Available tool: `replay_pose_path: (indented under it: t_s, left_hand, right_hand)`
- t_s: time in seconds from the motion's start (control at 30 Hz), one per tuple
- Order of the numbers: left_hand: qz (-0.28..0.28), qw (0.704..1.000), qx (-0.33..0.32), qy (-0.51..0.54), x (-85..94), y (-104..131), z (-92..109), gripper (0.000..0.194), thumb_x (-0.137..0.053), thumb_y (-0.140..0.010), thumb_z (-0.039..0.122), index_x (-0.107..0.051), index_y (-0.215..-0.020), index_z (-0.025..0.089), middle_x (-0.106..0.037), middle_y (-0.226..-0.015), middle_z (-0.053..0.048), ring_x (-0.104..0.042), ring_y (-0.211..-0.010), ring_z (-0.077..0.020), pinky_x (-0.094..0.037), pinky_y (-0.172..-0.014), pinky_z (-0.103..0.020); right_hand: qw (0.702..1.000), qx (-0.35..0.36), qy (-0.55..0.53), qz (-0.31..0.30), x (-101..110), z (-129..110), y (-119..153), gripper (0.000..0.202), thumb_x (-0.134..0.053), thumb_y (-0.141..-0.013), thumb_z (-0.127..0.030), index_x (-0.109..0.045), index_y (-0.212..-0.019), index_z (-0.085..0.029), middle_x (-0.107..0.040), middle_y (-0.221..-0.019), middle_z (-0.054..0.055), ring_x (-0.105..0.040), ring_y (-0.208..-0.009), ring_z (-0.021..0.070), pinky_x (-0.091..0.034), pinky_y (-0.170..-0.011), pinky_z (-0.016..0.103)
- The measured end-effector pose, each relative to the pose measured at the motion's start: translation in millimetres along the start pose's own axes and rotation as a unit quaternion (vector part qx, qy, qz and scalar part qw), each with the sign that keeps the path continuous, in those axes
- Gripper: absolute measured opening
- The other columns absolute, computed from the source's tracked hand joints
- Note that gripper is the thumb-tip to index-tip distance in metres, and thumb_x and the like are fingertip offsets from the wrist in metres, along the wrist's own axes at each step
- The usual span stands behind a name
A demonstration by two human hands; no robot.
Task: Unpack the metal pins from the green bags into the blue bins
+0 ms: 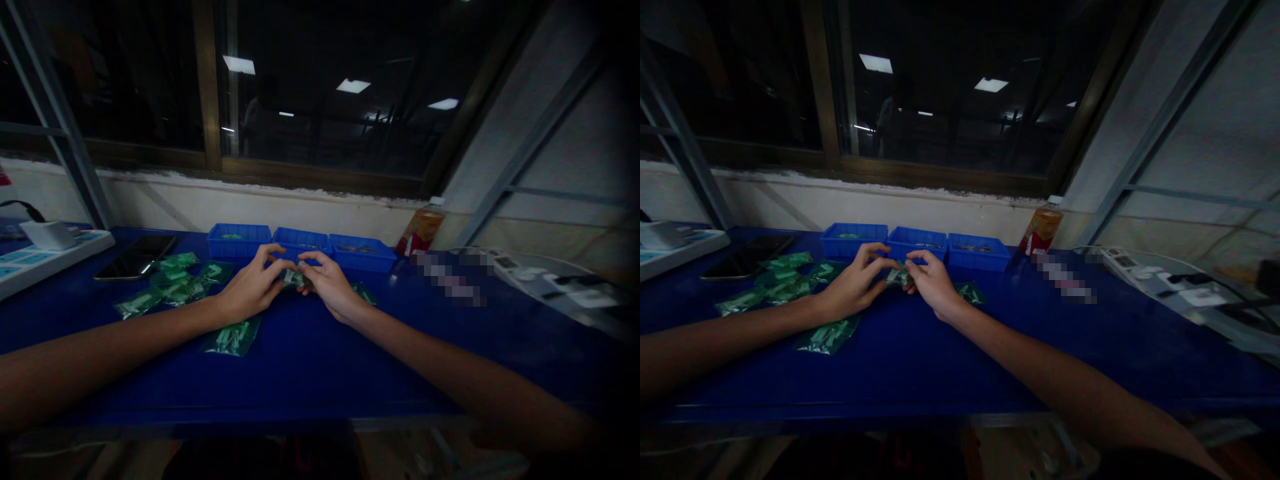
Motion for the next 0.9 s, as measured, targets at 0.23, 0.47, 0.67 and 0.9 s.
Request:
replay_pose_path:
  t_s: [0.23, 0.47, 0.67, 0.9]
  left_hand:
    - [0.032, 0.992, 0.115, 0.037, 9.2, -2, -24, 0.016, -0.044, -0.085, 0.030, -0.052, -0.091, 0.017, -0.059, -0.080, -0.003, -0.053, -0.076, -0.0159, -0.042, -0.070, -0.030]
    - [0.061, 0.894, 0.284, 0.341, -9.7, 6, -60, 0.026, -0.053, -0.079, 0.031, -0.044, -0.099, 0.016, -0.057, -0.068, 0.002, -0.052, -0.058, -0.0094, -0.040, -0.056, -0.022]
    - [0.041, 0.813, 0.366, 0.451, -25.9, 14, -65, 0.020, -0.058, -0.077, 0.029, -0.049, -0.089, 0.015, -0.057, -0.069, 0.001, -0.051, -0.057, -0.0073, -0.039, -0.056, -0.020]
    - [-0.047, 0.820, 0.355, 0.448, -36.0, 12, -54, 0.031, -0.045, -0.084, 0.044, -0.054, -0.082, 0.015, -0.060, -0.060, -0.003, -0.050, -0.051, -0.0094, -0.038, -0.053, -0.022]
  right_hand:
    - [0.997, 0.034, 0.067, -0.033, -6, -8, 4, 0.033, -0.031, -0.088, -0.045, -0.049, -0.092, -0.017, -0.055, -0.056, -0.001, -0.054, -0.048, 0.0109, -0.043, -0.046, 0.024]
    - [0.881, 0.297, 0.361, -0.073, -21, -44, 25, 0.051, -0.050, -0.081, -0.029, -0.032, -0.127, -0.017, -0.056, -0.091, 0.006, -0.055, -0.073, 0.0144, -0.049, -0.066, 0.031]
    - [0.805, 0.385, 0.424, -0.154, -44, -50, 43, 0.045, -0.049, -0.079, -0.015, -0.040, -0.123, -0.021, -0.042, -0.117, 0.010, -0.045, -0.110, 0.0215, -0.043, -0.093, 0.040]
    - [0.811, 0.405, 0.415, -0.084, -30, -52, 30, 0.022, -0.042, -0.086, -0.019, -0.054, -0.104, -0.019, -0.053, -0.100, 0.007, -0.052, -0.096, 0.0174, -0.046, -0.087, 0.036]
Point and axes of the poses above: each hand's wrist, its own y-axis away from the middle knuckle, its own x-axis out of the back of the hand, z = x × y, the point moved 9 cm from there along -y, towards the middle knuckle
